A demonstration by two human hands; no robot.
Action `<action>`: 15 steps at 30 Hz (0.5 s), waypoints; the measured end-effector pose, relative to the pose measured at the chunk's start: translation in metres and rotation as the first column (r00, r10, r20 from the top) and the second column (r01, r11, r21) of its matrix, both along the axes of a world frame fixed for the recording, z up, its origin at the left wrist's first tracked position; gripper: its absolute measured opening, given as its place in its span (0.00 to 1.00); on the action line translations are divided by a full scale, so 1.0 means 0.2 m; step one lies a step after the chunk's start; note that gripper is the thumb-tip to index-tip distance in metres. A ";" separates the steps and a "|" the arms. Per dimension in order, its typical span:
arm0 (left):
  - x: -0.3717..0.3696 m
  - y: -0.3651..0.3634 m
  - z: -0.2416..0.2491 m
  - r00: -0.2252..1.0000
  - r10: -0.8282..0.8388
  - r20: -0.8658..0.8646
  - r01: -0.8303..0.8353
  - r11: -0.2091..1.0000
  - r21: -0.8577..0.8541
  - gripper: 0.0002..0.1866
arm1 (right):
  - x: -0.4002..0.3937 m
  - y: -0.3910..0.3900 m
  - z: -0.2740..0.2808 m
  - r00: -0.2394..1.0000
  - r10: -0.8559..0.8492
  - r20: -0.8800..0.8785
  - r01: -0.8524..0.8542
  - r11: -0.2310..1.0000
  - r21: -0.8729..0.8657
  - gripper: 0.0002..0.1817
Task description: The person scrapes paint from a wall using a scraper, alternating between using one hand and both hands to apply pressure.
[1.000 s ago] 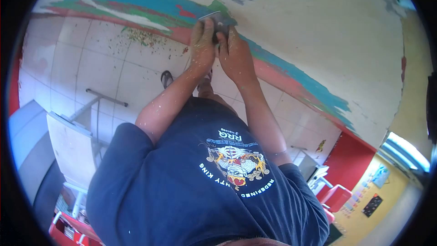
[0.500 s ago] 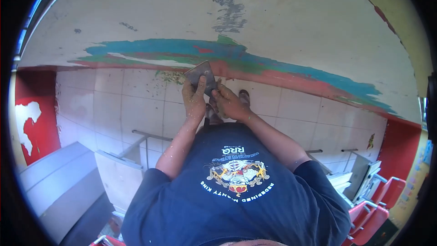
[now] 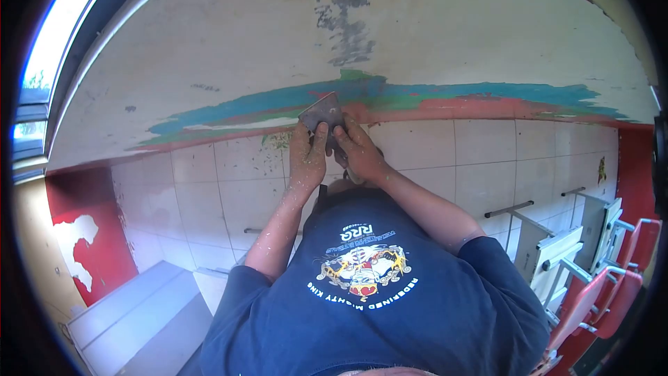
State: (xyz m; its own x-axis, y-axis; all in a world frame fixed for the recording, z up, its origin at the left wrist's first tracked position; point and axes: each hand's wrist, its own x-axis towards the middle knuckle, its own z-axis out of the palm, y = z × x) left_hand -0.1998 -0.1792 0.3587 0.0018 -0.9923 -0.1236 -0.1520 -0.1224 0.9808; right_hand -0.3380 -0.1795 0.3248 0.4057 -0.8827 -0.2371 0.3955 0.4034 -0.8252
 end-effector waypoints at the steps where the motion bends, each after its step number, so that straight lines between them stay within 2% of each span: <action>1: 0.01 -0.02 -0.03 1.000 -0.011 0.005 0.011 1.000 -0.001 0.16 | 0.01 -0.01 0.00 1.000 -0.011 0.005 0.011 1.000 -0.001 0.18; 3: 0.04 -0.10 -0.07 0.991 -0.062 0.117 0.074 0.992 -0.102 0.18 | 0.04 -0.05 0.01 0.986 -0.088 -0.139 0.084 0.996 -0.030 0.18; 7: 0.08 -0.22 -0.02 0.983 -0.158 0.096 0.172 0.972 -0.162 0.20 | 0.10 -0.08 0.04 0.985 -0.149 -0.088 0.157 0.983 0.095 0.18; 9: 0.12 -0.27 0.05 0.940 -0.334 0.070 0.322 0.936 0.143 0.21 | 0.20 -0.10 0.03 0.950 -0.271 -0.156 0.289 0.951 0.108 0.23; 10: 0.14 -0.30 0.03 0.923 -0.376 0.076 0.363 0.921 0.143 0.21 | 0.26 -0.09 -0.01 0.937 -0.315 -0.149 0.332 0.937 0.107 0.23; 11: 0.16 -0.33 0.00 0.901 -0.415 0.123 0.402 0.908 0.122 0.21 | 0.33 -0.09 -0.07 0.857 -0.397 -0.327 0.396 0.915 -0.073 0.26; 12: 0.17 -0.37 -0.02 0.873 -0.456 0.172 0.445 0.890 0.097 0.22 | 0.41 -0.11 -0.13 0.727 -0.491 -0.480 0.422 0.871 -0.252 0.30; 13: 0.17 -0.41 -0.02 0.845 -0.506 0.176 0.497 0.863 0.094 0.22 | 0.47 -0.13 -0.17 0.698 -0.536 -0.476 0.473 0.843 -0.255 0.30; 15: 0.20 -0.43 -0.02 0.856 -0.467 0.220 0.489 0.871 -0.053 0.23 | 0.59 -0.15 -0.24 0.522 -0.733 -0.437 0.574 0.681 -0.455 0.31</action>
